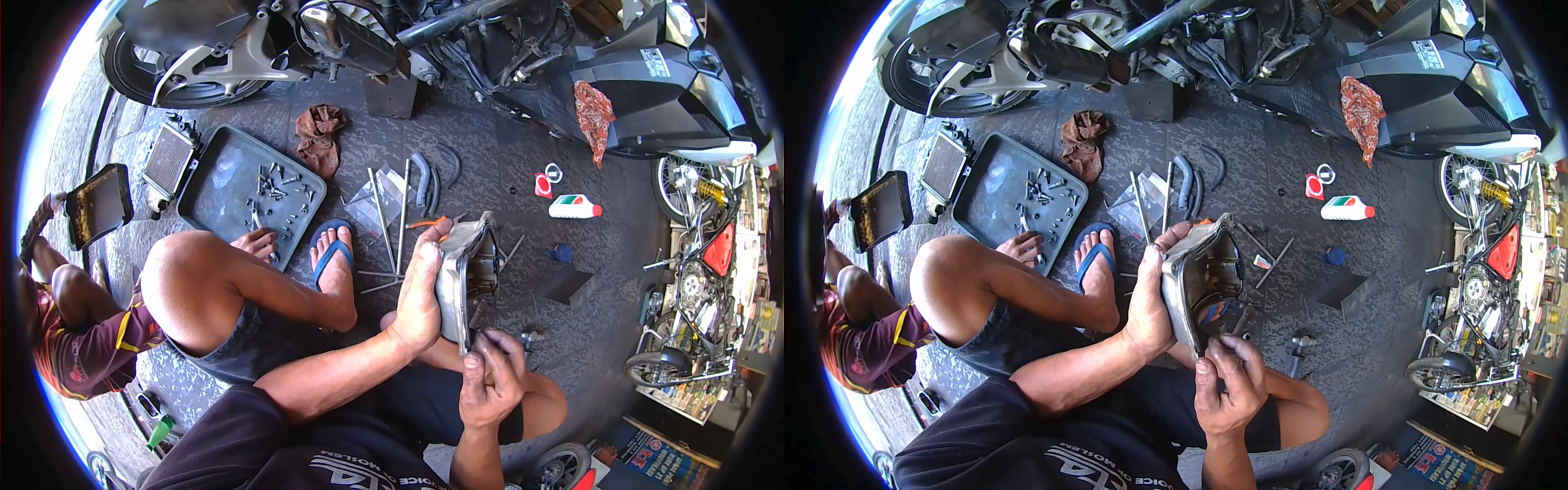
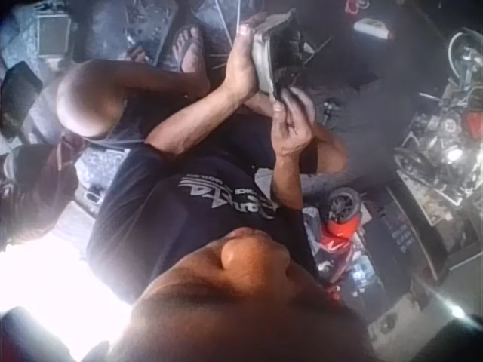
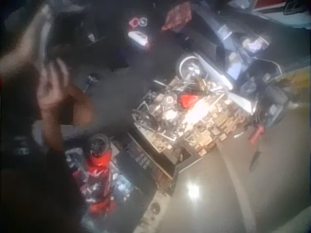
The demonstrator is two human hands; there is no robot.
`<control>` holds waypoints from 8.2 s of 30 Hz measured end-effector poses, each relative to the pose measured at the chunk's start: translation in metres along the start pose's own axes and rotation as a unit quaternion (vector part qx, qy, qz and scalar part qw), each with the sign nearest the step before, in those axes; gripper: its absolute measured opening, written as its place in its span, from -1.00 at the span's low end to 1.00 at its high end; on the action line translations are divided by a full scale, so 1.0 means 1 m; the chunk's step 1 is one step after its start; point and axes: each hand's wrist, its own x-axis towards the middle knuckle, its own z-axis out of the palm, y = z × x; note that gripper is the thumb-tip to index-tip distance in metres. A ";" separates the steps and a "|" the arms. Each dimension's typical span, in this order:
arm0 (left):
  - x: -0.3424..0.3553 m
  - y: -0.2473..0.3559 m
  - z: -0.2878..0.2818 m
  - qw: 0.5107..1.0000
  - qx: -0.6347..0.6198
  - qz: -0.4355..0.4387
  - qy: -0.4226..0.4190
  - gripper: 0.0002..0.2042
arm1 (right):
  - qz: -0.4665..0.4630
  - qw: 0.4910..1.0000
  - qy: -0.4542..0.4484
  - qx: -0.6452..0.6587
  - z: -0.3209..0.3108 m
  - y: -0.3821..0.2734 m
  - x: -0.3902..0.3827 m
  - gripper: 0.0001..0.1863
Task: The person applies sealant to a gasket and fits it onto a motorcycle engine component, then uses pliers to manipulate internal parts of the motorcycle frame.
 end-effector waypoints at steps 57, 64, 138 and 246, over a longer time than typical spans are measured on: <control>0.042 -0.065 0.040 0.956 0.200 0.019 0.214 -0.33 | -0.058 0.976 0.077 -0.197 0.024 0.000 0.040 -0.62; 0.046 -0.063 0.041 0.960 0.205 -0.010 0.189 -0.31 | -0.065 0.970 0.038 -0.232 0.023 -0.010 0.057 -0.57; 0.029 -0.017 0.026 0.973 0.096 0.147 -0.151 -0.03 | -0.159 0.987 0.025 -0.008 0.005 -0.007 0.062 -0.44; 0.025 0.033 0.013 0.841 0.503 -0.024 -0.198 -0.47 | 0.164 0.911 -0.057 0.373 -0.047 0.054 0.055 -0.57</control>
